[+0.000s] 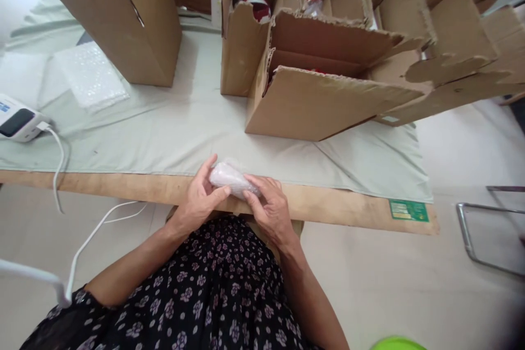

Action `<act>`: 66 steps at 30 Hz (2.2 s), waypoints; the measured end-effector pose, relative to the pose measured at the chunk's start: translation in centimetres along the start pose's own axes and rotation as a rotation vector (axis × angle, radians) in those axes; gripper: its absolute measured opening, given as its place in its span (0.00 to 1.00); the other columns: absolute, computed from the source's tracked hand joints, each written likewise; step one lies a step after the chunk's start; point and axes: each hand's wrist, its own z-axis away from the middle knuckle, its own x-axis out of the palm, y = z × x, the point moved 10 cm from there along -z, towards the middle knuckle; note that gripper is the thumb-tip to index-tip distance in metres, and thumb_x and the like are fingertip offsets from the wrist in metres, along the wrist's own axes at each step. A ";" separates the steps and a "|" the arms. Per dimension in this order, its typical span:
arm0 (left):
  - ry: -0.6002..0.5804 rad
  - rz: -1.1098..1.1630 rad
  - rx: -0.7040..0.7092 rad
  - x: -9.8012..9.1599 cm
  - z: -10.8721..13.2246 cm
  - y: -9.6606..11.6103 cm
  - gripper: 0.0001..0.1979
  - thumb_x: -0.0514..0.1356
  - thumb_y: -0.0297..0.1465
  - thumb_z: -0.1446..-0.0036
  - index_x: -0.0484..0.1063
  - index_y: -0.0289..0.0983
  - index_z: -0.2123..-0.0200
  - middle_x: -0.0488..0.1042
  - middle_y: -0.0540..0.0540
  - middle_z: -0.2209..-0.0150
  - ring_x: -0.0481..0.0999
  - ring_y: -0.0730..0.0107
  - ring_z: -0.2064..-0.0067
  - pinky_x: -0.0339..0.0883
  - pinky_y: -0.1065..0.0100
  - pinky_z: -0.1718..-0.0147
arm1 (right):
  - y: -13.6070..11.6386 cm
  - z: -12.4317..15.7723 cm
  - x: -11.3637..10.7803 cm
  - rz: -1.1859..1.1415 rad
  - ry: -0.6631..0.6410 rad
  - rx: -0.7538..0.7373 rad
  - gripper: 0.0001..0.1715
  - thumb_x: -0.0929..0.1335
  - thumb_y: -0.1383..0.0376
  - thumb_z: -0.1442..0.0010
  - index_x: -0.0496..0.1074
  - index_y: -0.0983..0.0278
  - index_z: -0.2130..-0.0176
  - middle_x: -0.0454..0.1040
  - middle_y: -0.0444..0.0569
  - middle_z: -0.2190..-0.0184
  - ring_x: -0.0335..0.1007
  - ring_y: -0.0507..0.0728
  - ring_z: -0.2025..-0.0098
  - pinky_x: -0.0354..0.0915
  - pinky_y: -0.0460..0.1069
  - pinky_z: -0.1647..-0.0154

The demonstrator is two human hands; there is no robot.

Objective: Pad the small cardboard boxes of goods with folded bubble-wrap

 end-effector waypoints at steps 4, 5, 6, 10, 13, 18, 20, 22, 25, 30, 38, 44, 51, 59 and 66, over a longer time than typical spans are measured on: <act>-0.063 0.080 0.016 1.8 -0.7 0.3 0.42 0.66 0.33 0.41 0.51 0.39 0.27 0.76 0.40 0.42 0.79 0.63 0.46 0.73 0.63 0.45 | 0.2 0.8 -0.6 -0.033 -0.029 0.037 0.17 0.68 0.61 0.32 0.76 0.56 0.45 0.80 0.50 0.47 0.75 0.61 0.45 0.68 0.61 0.41; -0.079 0.030 0.045 2.0 -0.8 0.9 0.42 0.64 0.31 0.40 0.51 0.40 0.27 0.76 0.40 0.43 0.79 0.64 0.47 0.73 0.64 0.46 | 0.4 0.7 -1.1 -0.031 -0.029 0.054 0.18 0.69 0.60 0.33 0.75 0.56 0.44 0.78 0.51 0.44 0.73 0.62 0.42 0.67 0.62 0.38; -0.095 -0.042 0.084 2.3 -0.7 1.6 0.41 0.63 0.29 0.39 0.50 0.42 0.27 0.76 0.41 0.43 0.80 0.65 0.48 0.74 0.64 0.47 | 0.5 0.6 -1.7 -0.037 -0.033 0.068 0.21 0.70 0.58 0.34 0.74 0.56 0.43 0.76 0.52 0.41 0.71 0.63 0.38 0.65 0.63 0.36; -0.256 -0.392 0.343 5.0 0.4 4.5 0.44 0.62 0.26 0.39 0.44 0.45 0.25 0.71 0.38 0.37 0.75 0.57 0.39 0.70 0.54 0.39 | -0.9 -0.5 -3.3 -0.081 -0.137 0.045 0.37 0.73 0.51 0.38 0.66 0.57 0.34 0.70 0.55 0.34 0.64 0.65 0.31 0.61 0.65 0.31; -0.364 -0.542 0.516 7.4 1.5 5.1 0.47 0.62 0.29 0.38 0.38 0.45 0.24 0.56 0.34 0.27 0.61 0.45 0.28 0.61 0.43 0.32 | -2.5 -1.2 -3.7 -0.013 -0.218 0.004 0.31 0.74 0.55 0.39 0.71 0.58 0.39 0.72 0.55 0.36 0.67 0.66 0.34 0.63 0.65 0.33; -0.329 -0.525 0.451 7.9 1.4 3.9 0.51 0.63 0.29 0.38 0.31 0.50 0.24 0.48 0.34 0.24 0.69 0.49 0.33 0.65 0.42 0.35 | -2.4 -0.9 -5.3 -0.099 -0.094 0.089 0.09 0.71 0.65 0.37 0.76 0.59 0.54 0.82 0.49 0.52 0.78 0.59 0.49 0.70 0.56 0.44; -0.333 -0.478 0.334 7.7 1.1 3.1 0.51 0.66 0.31 0.40 0.37 0.47 0.24 0.53 0.34 0.25 0.70 0.48 0.34 0.67 0.44 0.36 | -1.1 -0.2 -6.5 -0.186 0.031 0.174 0.08 0.71 0.64 0.37 0.76 0.59 0.55 0.82 0.46 0.57 0.78 0.56 0.54 0.72 0.51 0.50; -0.373 -0.464 0.191 7.7 0.9 2.2 0.43 0.65 0.33 0.41 0.52 0.42 0.27 0.63 0.35 0.30 0.71 0.48 0.35 0.68 0.47 0.37 | 0.2 0.4 -7.3 -0.231 0.101 0.243 0.08 0.71 0.61 0.37 0.75 0.59 0.56 0.82 0.46 0.60 0.78 0.55 0.58 0.73 0.50 0.55; -0.481 -0.446 0.051 8.2 0.7 1.7 0.27 0.60 0.30 0.40 0.70 0.40 0.37 0.77 0.41 0.40 0.77 0.53 0.42 0.71 0.52 0.41 | 1.5 0.7 -7.3 -0.219 -0.002 0.293 0.16 0.72 0.59 0.39 0.75 0.60 0.51 0.82 0.49 0.56 0.78 0.57 0.55 0.74 0.52 0.52; -0.648 -0.473 0.040 9.4 0.6 2.4 0.24 0.59 0.26 0.45 0.77 0.42 0.44 0.81 0.47 0.49 0.80 0.58 0.50 0.73 0.59 0.48 | 1.0 0.4 -6.1 -0.165 -0.384 0.256 0.33 0.75 0.60 0.42 0.71 0.59 0.39 0.78 0.53 0.43 0.77 0.61 0.47 0.72 0.55 0.45; -0.551 -0.220 0.097 7.5 -1.8 2.4 0.39 0.65 0.41 0.42 0.59 0.40 0.30 0.77 0.38 0.42 0.79 0.54 0.44 0.71 0.53 0.41 | -4.2 -6.6 -20.4 0.032 -0.048 0.090 0.18 0.75 0.60 0.40 0.79 0.54 0.49 0.83 0.44 0.58 0.78 0.55 0.62 0.73 0.48 0.63; -0.415 -0.402 0.228 6.8 -3.4 1.4 0.23 0.61 0.35 0.39 0.72 0.39 0.41 0.82 0.39 0.51 0.83 0.57 0.50 0.77 0.54 0.47 | -2.9 -15.6 -29.0 0.381 0.235 0.101 0.17 0.76 0.59 0.42 0.80 0.65 0.55 0.81 0.50 0.62 0.74 0.54 0.64 0.68 0.51 0.63; -0.364 -0.553 0.452 7.1 -2.6 1.7 0.21 0.61 0.29 0.41 0.74 0.44 0.44 0.83 0.44 0.53 0.84 0.60 0.52 0.79 0.59 0.50 | 3.1 -21.5 -22.6 1.252 -0.264 0.347 0.18 0.72 0.55 0.39 0.80 0.64 0.54 0.82 0.59 0.61 0.78 0.68 0.56 0.67 0.56 0.61; -0.330 -0.628 0.525 6.9 -2.4 1.9 0.21 0.62 0.30 0.40 0.73 0.47 0.43 0.83 0.45 0.51 0.84 0.60 0.51 0.80 0.60 0.50 | 6.1 -23.2 -16.7 1.192 -0.595 0.370 0.14 0.72 0.63 0.41 0.81 0.68 0.57 0.83 0.65 0.56 0.81 0.69 0.53 0.72 0.56 0.58; -0.329 -0.637 0.559 7.2 -2.4 2.5 0.22 0.63 0.29 0.40 0.72 0.48 0.43 0.83 0.47 0.52 0.84 0.61 0.52 0.80 0.61 0.50 | 7.4 -23.3 -15.1 1.135 -0.666 0.344 0.11 0.70 0.63 0.39 0.82 0.64 0.61 0.84 0.60 0.62 0.81 0.66 0.59 0.73 0.56 0.60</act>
